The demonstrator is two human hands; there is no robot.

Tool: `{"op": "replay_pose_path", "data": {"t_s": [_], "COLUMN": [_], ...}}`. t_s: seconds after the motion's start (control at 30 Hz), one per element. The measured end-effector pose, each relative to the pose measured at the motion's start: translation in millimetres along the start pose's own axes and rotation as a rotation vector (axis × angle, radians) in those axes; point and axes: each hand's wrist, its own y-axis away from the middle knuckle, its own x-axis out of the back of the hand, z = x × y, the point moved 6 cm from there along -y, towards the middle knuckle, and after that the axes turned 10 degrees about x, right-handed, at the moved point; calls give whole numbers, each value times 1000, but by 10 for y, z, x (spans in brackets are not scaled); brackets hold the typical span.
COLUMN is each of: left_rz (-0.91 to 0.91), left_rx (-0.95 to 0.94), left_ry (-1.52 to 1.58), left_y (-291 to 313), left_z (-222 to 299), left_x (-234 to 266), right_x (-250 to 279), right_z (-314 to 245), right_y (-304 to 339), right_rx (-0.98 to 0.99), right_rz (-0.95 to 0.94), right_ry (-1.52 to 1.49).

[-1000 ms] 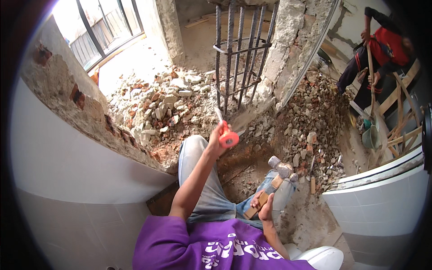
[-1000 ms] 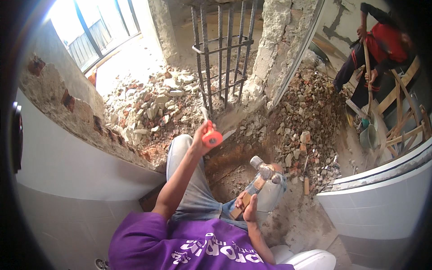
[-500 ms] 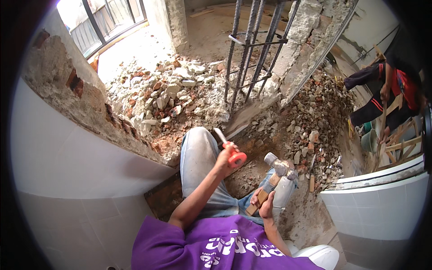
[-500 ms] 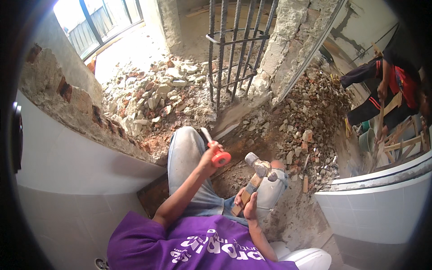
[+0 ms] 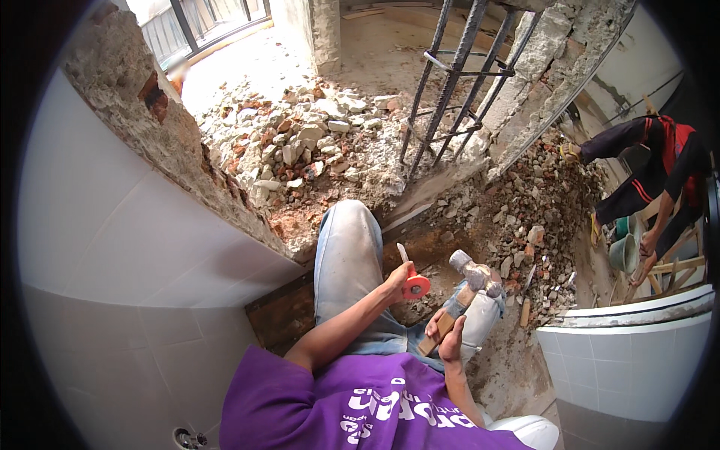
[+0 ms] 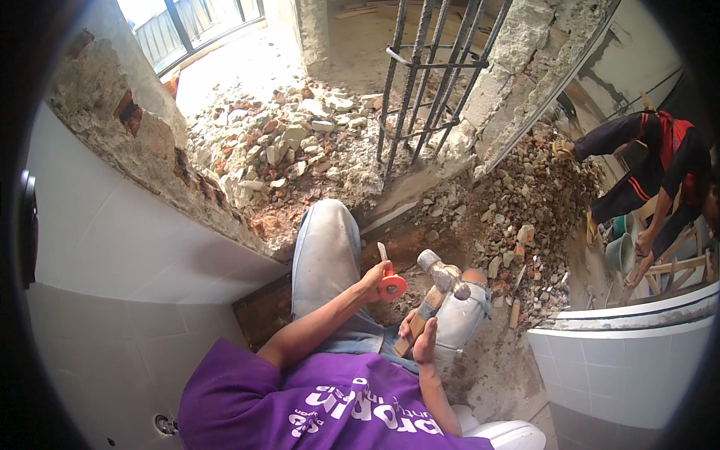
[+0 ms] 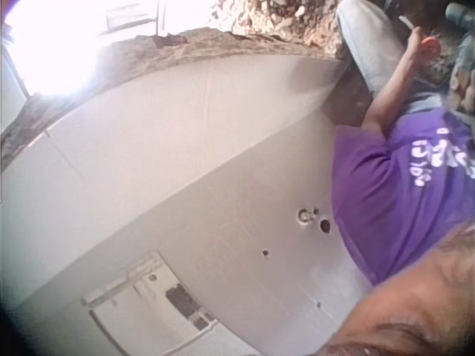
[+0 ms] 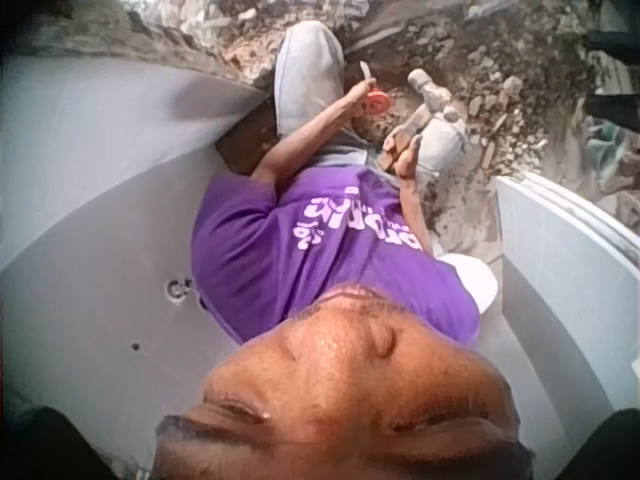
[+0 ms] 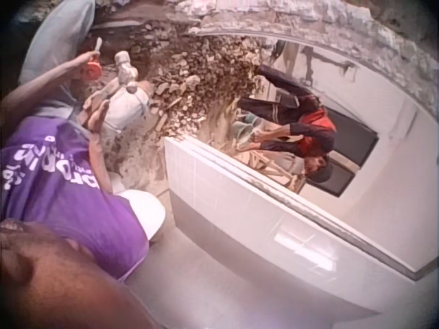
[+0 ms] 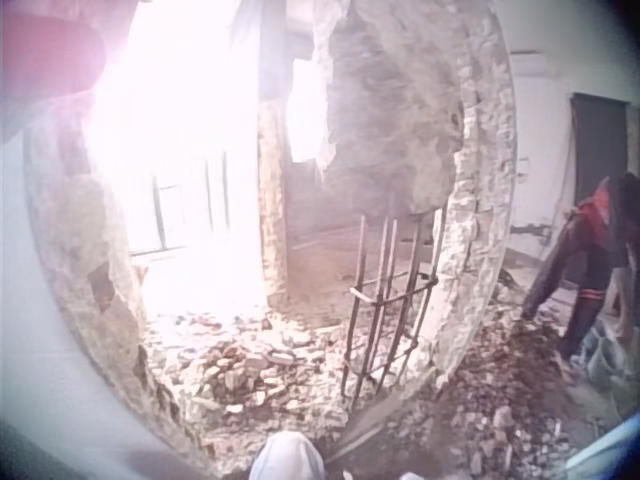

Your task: The person uses a hammer and a chisel to break apart a concrete wall section, creating rubble. They repeatedly strike the chisel against the wall and occasionally clear debris by hand. Another person is visible in the background sweeping the area.

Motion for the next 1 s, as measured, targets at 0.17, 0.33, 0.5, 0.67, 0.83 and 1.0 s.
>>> {"op": "replay_pose_path", "data": {"t_s": [0.17, 0.33, 0.5, 0.67, 0.83, 1.0], "left_rz": [-82, -329, -304, -212, -188, -125], "left_rx": [-96, -174, -204, -130, -90, 54], "left_ry": [187, 364, 296, 194, 57, 193], "left_y": [2, 76, 132, 6, -88, -308], "left_z": [111, 354, 437, 306, 152, -10], "left_x": [-38, -86, -44, -1, -61, 85], "right_x": [-100, -272, -379, -460, -396, -353], "right_z": [-33, -97, -103, -119, -75, -42], "right_y": [30, 16, 18, -9, -19, -34], "right_rx": [17, 78, 64, 40, 17, 16], "right_rz": [-86, -243, -290, -313, -260, -197], "right_ry": [96, 241, 314, 412, 382, 327]}}
